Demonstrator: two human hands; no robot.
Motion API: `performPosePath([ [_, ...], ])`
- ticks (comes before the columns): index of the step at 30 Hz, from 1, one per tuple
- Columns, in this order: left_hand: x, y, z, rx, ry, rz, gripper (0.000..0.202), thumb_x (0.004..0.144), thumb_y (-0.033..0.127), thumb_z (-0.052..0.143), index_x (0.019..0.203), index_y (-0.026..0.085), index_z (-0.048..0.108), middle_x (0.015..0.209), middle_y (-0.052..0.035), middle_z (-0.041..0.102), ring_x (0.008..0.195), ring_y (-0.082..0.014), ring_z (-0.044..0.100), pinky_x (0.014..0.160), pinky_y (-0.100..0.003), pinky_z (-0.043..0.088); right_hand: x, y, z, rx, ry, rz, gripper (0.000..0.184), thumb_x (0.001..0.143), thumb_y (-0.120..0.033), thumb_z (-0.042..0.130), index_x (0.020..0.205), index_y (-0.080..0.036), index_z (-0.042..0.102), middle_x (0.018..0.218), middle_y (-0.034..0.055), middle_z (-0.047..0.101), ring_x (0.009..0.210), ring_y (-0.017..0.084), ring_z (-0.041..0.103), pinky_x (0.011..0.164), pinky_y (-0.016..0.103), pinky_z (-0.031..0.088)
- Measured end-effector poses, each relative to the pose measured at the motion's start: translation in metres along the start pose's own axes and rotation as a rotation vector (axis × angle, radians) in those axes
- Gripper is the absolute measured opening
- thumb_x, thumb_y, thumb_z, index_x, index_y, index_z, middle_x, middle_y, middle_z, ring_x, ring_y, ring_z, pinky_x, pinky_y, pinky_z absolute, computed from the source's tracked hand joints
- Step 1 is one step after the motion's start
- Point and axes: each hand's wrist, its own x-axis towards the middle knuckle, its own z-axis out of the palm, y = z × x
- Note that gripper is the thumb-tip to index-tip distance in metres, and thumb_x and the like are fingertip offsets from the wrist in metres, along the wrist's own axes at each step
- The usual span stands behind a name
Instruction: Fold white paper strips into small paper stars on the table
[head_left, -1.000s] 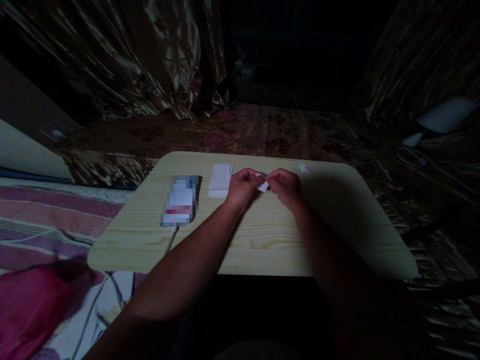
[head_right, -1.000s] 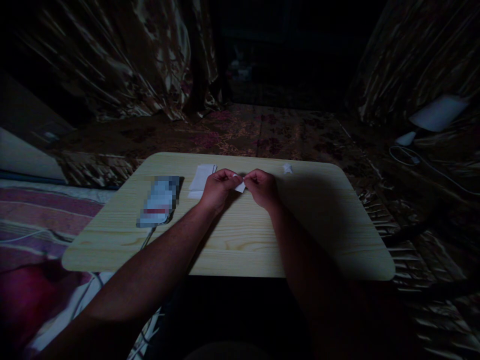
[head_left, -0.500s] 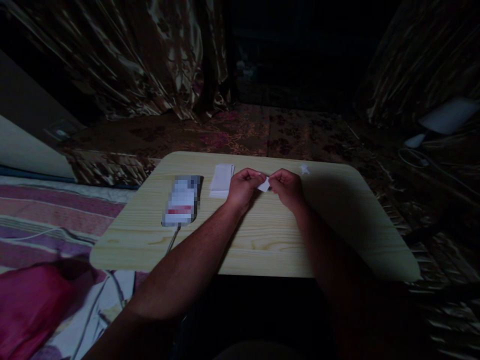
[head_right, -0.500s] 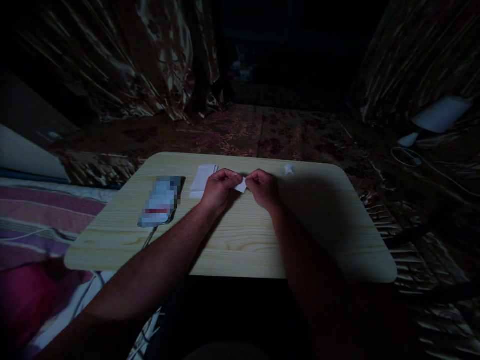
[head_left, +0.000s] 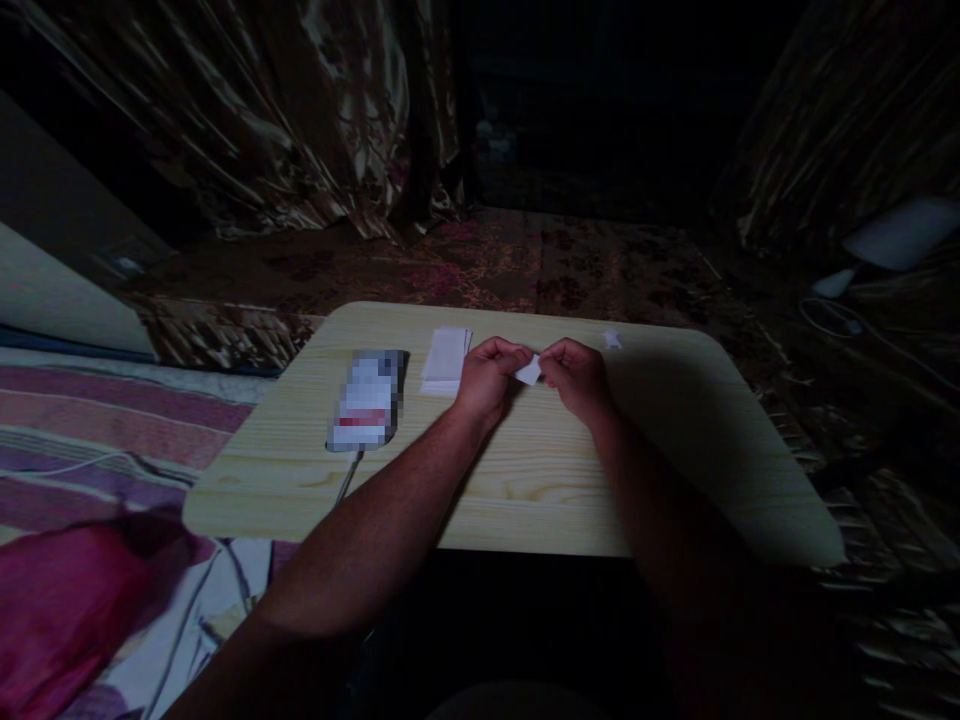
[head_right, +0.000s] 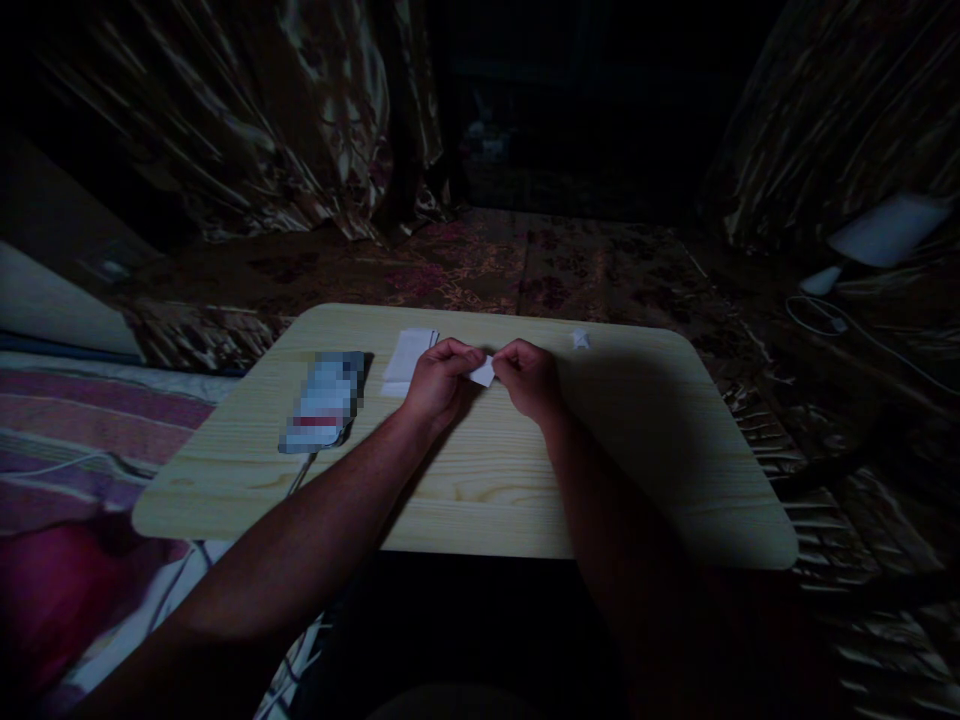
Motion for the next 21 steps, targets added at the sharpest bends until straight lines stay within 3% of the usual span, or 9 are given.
performPosePath([
  [16,0.0016,-0.0003,-0.0001,-0.034,0.006,-0.012,0.02,0.056,0.018,0.078,0.062,0.016,0.059,0.063,0.0007,0.064,0.06,-0.0111,0.059,0.062,-0.027,0.047,0.0002,-0.0016,0.0012,0.004,0.004,0.025,0.009,0.072,-0.028,0.061,0.07,-0.019,0.061,0.053,-0.0045,0.055,0.047,0.009,0.047,0.047,0.022,0.035],
  [21,0.0019,-0.0002,-0.0007,0.059,0.025,0.018,0.02,0.058,0.022,0.079,0.063,0.016,0.06,0.064,0.0002,0.064,0.059,-0.0109,0.057,0.06,-0.027,0.045,0.0008,-0.0015,0.0008,0.023,0.012,0.022,0.008,0.071,-0.026,0.061,0.069,-0.019,0.06,0.052,-0.0047,0.055,0.046,0.009,0.047,0.046,0.022,0.035],
])
